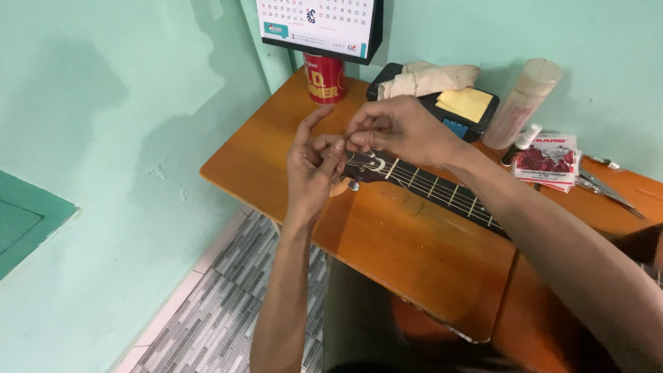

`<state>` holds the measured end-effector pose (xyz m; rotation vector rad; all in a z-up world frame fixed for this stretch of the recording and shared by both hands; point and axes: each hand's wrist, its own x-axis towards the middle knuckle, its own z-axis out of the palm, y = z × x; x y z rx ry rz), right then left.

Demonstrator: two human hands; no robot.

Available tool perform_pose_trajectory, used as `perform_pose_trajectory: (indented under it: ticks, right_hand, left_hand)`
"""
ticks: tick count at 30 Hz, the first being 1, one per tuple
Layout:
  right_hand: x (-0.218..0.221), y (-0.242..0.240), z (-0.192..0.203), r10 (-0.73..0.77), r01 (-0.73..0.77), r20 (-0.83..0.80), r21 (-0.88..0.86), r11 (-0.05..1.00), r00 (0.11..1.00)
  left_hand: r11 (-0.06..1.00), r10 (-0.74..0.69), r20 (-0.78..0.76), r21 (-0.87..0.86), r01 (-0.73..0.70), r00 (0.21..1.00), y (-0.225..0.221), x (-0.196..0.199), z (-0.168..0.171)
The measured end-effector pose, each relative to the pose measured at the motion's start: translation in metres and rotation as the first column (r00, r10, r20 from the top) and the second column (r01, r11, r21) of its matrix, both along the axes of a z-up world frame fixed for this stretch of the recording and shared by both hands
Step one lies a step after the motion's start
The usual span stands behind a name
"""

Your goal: Securing and winding a new string onto the headstock of an acoustic guitar.

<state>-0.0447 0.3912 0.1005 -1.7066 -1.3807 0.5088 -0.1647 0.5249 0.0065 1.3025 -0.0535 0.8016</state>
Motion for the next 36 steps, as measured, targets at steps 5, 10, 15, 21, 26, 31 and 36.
perform_pose_trajectory:
  ticks: [5,10,15,21,26,31,36]
  right_hand:
    - [0.018,-0.006,-0.007,-0.014,0.016,-0.034,0.041,0.999,0.999]
    - [0.029,-0.015,-0.010,-0.067,0.070,-0.040,0.060,0.996,0.997]
    - [0.036,-0.023,-0.008,-0.282,0.283,-0.141,-0.006,0.959,0.949]
    - [0.045,-0.025,-0.017,-0.307,0.300,-0.051,-0.119,0.947,0.950]
    - [0.039,-0.026,-0.019,-0.308,0.301,-0.038,-0.138,0.944,0.951]
    - [0.044,-0.024,-0.028,-0.300,0.308,0.069,-0.174,0.935,0.951]
    - [0.047,-0.030,-0.024,-0.115,0.172,0.383,-0.120,0.978,0.917]
  left_hand:
    - [0.999,-0.015,0.008,-0.029,0.015,1.000,0.006,-0.002,-0.004]
    - [1.000,-0.005,-0.029,0.005,0.005,1.000,0.019,-0.011,-0.011]
    - [0.999,-0.019,-0.119,0.024,0.022,0.993,0.018,-0.026,-0.015]
    - [0.999,-0.016,-0.178,0.040,0.023,0.984,0.006,-0.030,-0.010]
    - [0.980,0.027,-0.197,0.199,0.013,0.980,-0.021,-0.022,-0.004]
    - [0.894,0.153,-0.154,0.443,-0.070,0.976,-0.031,-0.005,-0.022]
    - [0.968,0.083,-0.263,0.252,-0.014,0.961,-0.025,-0.001,-0.016]
